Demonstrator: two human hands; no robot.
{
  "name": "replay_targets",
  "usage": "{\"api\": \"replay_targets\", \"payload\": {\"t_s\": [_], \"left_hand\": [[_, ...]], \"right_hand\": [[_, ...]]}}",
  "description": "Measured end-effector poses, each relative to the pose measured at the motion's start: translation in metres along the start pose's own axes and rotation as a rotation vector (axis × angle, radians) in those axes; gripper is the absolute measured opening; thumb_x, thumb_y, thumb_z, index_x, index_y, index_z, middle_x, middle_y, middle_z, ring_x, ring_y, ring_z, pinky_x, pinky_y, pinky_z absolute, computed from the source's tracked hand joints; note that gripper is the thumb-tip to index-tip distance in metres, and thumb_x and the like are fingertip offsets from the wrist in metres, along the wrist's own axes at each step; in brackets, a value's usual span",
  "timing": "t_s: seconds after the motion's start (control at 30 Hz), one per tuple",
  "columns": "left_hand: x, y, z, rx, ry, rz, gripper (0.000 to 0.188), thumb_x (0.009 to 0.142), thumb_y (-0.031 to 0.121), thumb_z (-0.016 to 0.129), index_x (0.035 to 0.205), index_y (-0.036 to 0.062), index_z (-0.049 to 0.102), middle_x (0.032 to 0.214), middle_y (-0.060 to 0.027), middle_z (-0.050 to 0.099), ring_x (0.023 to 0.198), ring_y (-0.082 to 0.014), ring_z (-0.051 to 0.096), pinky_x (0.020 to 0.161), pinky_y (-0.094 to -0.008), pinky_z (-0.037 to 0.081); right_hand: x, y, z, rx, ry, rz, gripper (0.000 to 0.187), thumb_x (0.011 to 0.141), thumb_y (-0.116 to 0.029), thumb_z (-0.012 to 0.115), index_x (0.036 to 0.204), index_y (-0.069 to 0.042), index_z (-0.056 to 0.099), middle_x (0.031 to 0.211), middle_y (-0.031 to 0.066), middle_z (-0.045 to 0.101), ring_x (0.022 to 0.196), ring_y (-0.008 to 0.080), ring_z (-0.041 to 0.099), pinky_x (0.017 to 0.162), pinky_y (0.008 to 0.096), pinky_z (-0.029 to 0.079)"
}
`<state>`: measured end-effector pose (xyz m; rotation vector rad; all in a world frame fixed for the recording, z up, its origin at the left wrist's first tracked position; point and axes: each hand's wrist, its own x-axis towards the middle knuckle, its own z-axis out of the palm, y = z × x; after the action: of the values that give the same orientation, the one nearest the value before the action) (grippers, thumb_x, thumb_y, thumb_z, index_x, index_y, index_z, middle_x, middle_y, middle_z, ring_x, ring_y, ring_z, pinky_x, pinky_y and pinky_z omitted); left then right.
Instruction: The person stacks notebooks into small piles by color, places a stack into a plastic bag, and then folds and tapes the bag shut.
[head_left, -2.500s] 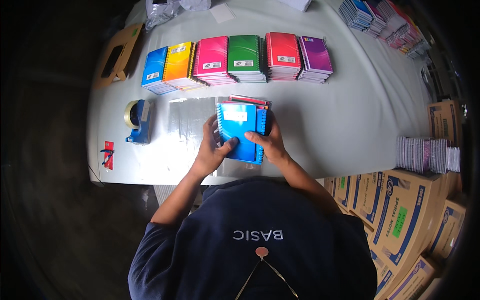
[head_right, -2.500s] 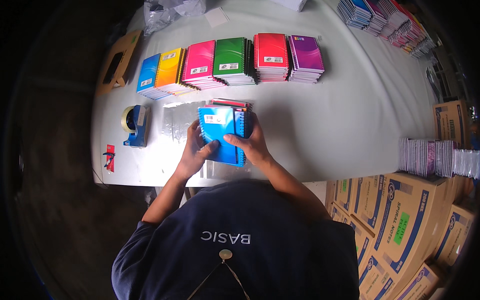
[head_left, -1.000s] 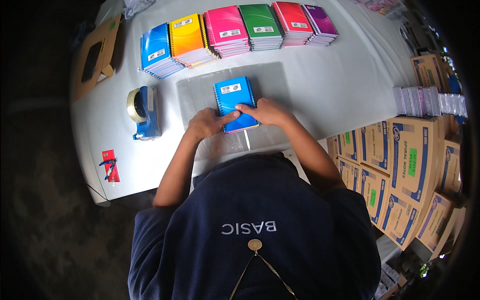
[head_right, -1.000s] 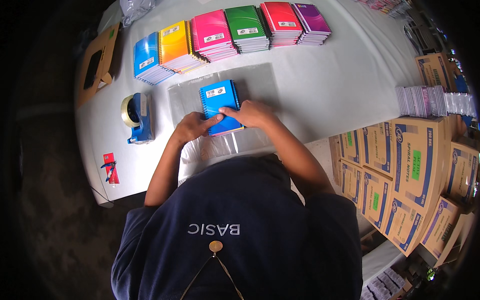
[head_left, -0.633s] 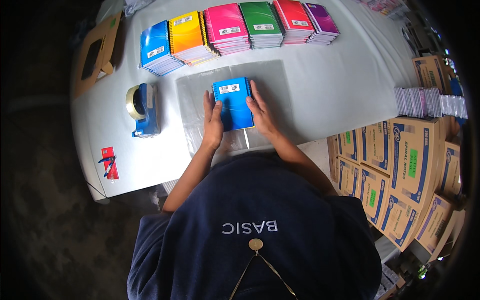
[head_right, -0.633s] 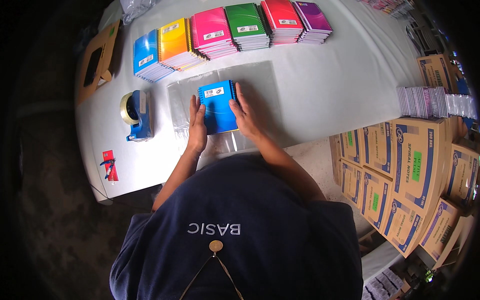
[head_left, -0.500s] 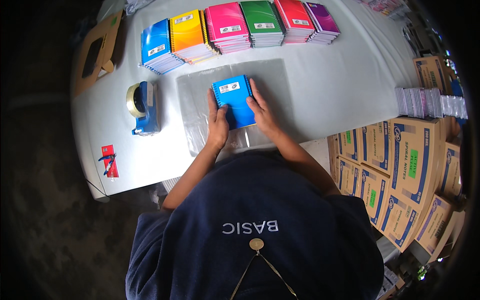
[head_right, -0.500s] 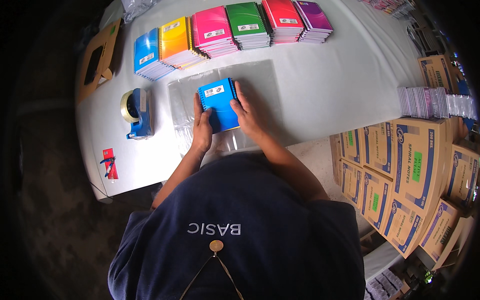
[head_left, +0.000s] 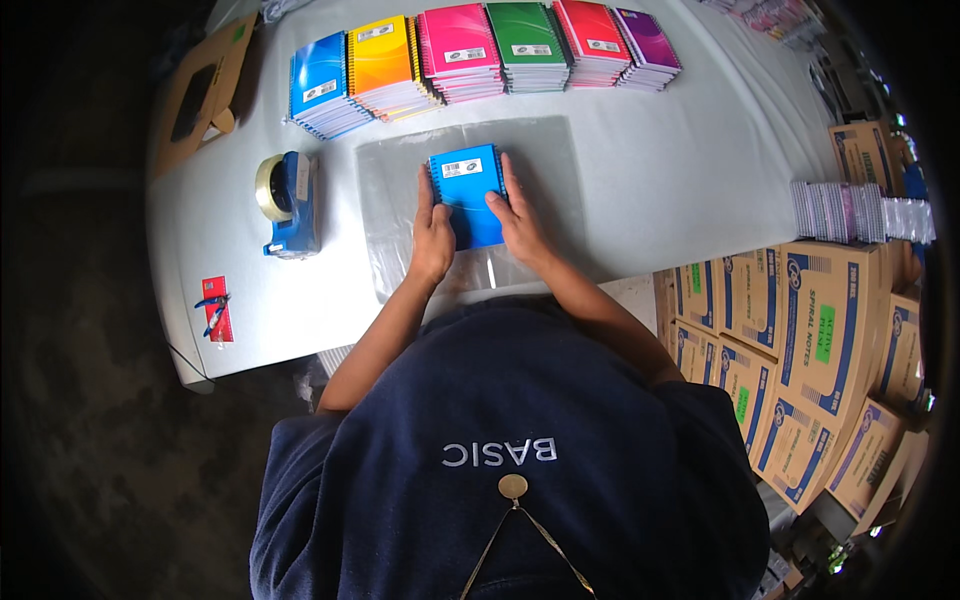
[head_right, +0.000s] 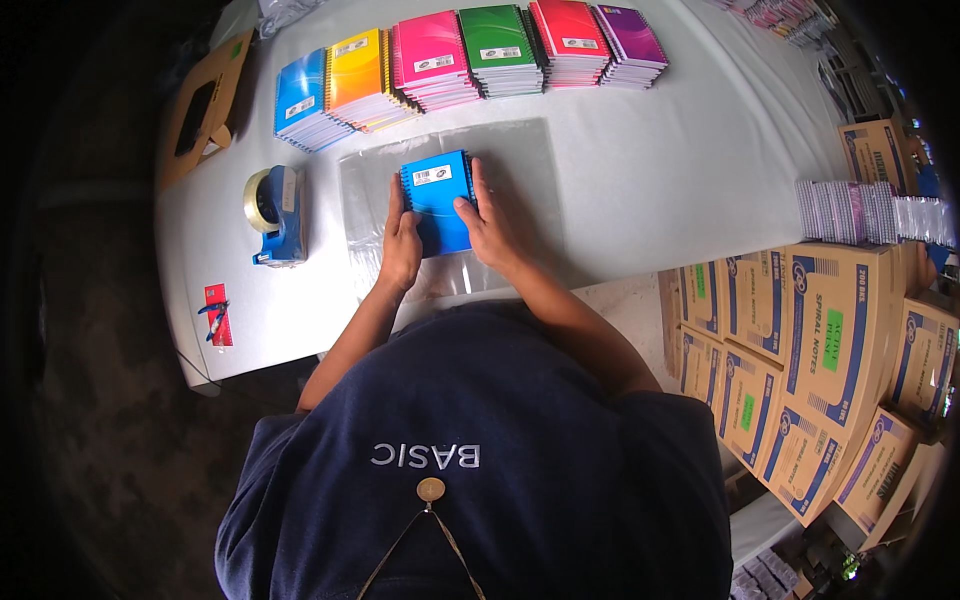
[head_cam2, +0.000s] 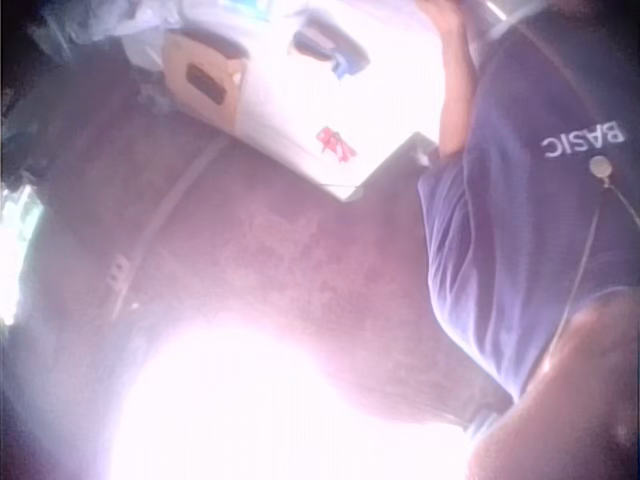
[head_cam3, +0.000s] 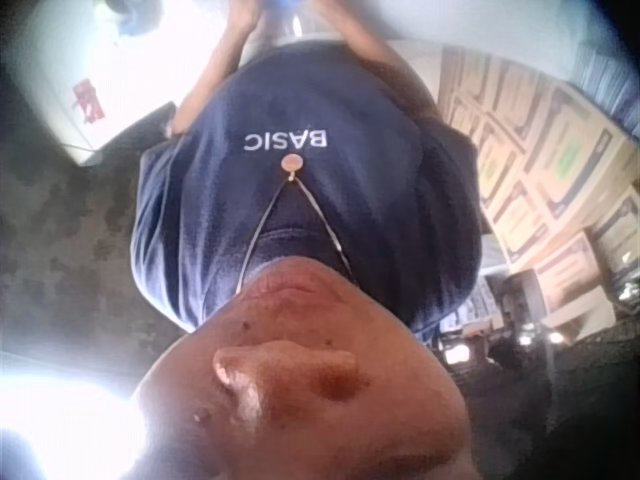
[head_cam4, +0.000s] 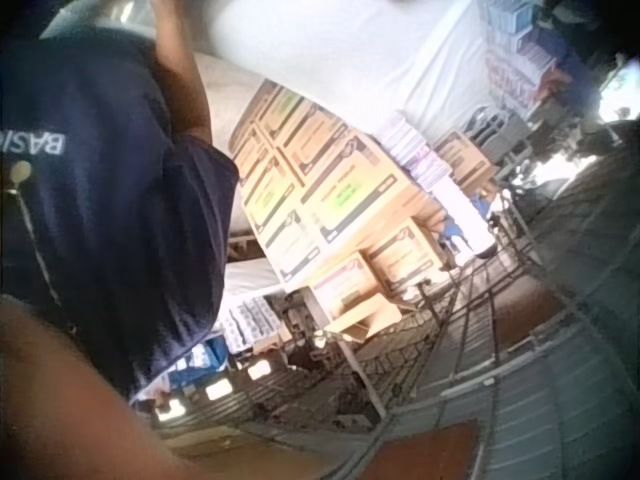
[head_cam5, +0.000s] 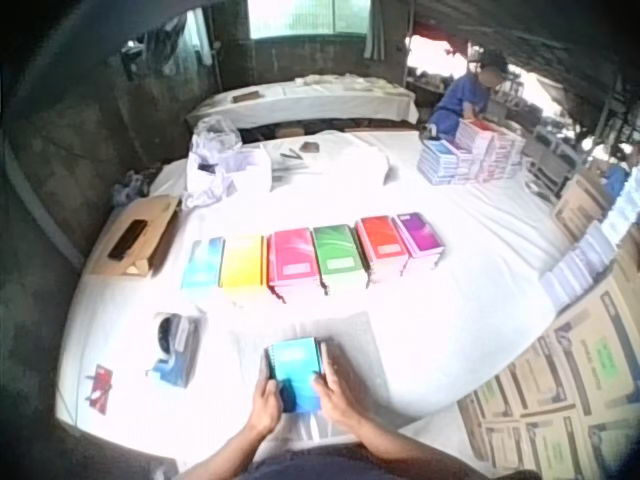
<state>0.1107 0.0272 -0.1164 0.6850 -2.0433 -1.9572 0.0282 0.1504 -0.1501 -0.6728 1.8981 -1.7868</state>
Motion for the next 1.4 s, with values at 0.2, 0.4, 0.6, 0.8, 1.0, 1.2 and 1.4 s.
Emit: {"api": "replay_targets", "payload": {"t_s": [0.2,0.4,0.6,0.8,1.0,1.2,1.4], "left_hand": [[-0.007,-0.022,-0.038,0.952,0.378,0.042,0.057,0.095,0.030,0.039,0.140,-0.0030,0.027,0.148,-0.0294,0.014,0.138,-0.0441,0.008,0.111,-0.0516,0.011],[-0.015,-0.057,-0.044,1.218,0.458,-0.044,0.060,0.094,0.035,0.041,0.139,-0.0015,0.030,0.148,-0.0301,0.009,0.138,-0.0481,0.000,0.108,-0.0604,0.005],[-0.006,-0.054,-0.043,1.144,0.456,-0.074,0.049,0.093,0.034,0.047,0.137,0.0156,0.042,0.150,-0.0269,0.008,0.138,-0.0468,0.000,0.109,-0.0599,0.006],[-0.006,-0.014,-0.044,0.502,0.311,0.155,0.051,0.082,0.015,0.068,0.126,0.0060,0.044,0.127,-0.0259,0.049,0.103,-0.0359,0.058,0.085,-0.0418,0.047],[-0.037,0.010,-0.087,0.241,-0.169,-0.563,0.052,0.084,0.026,0.068,0.121,-0.0061,0.049,0.083,-0.0116,0.066,0.068,-0.0134,0.062,0.055,-0.0236,0.046],[-0.053,0.032,-0.101,-0.113,-0.152,-0.706,0.028,0.087,0.034,0.059,0.082,0.0070,0.062,0.074,-0.0023,0.063,0.067,-0.0093,0.056,0.062,-0.0240,0.040],[-0.050,0.022,-0.109,-0.507,-0.184,-0.852,0.025,0.088,0.034,0.058,0.076,0.0117,0.058,0.075,-0.0031,0.063,0.069,-0.0134,0.057,0.066,-0.0289,0.043]], "right_hand": [[-0.016,-0.004,-0.033,-0.750,0.287,0.034,0.050,0.095,-0.024,0.044,0.137,0.001,0.036,0.147,0.0234,0.025,0.140,0.0361,0.014,0.112,0.0490,0.008],[-0.040,0.007,-0.043,-1.251,0.291,0.179,0.048,0.092,-0.020,0.045,0.135,0.001,0.040,0.149,0.0173,0.025,0.140,0.0352,0.013,0.112,0.0527,0.005],[-0.036,0.025,-0.045,-1.160,0.434,0.009,0.038,0.090,-0.016,0.048,0.126,-0.003,0.052,0.141,0.0151,0.040,0.136,0.0350,0.026,0.111,0.0524,0.010],[-0.038,0.014,-0.055,-0.898,0.287,-0.163,0.032,0.088,-0.011,0.053,0.119,-0.005,0.058,0.123,0.0148,0.057,0.123,0.0346,0.045,0.106,0.0470,0.030],[-0.075,-0.041,-0.038,0.114,0.235,0.533,0.026,0.093,-0.018,0.051,0.110,0.000,0.059,0.104,0.0142,0.063,0.102,0.0258,0.061,0.084,0.0345,0.049],[-0.092,-0.027,-0.012,0.878,-0.234,1.055,0.037,0.095,-0.026,0.047,0.115,0.005,0.052,0.107,0.0173,0.060,0.093,0.0213,0.062,0.077,0.0301,0.052],[-0.079,-0.018,0.013,1.163,-0.187,1.343,0.049,0.096,-0.037,0.044,0.115,0.009,0.049,0.115,0.0231,0.058,0.105,0.0264,0.061,0.075,0.0330,0.059]]}}
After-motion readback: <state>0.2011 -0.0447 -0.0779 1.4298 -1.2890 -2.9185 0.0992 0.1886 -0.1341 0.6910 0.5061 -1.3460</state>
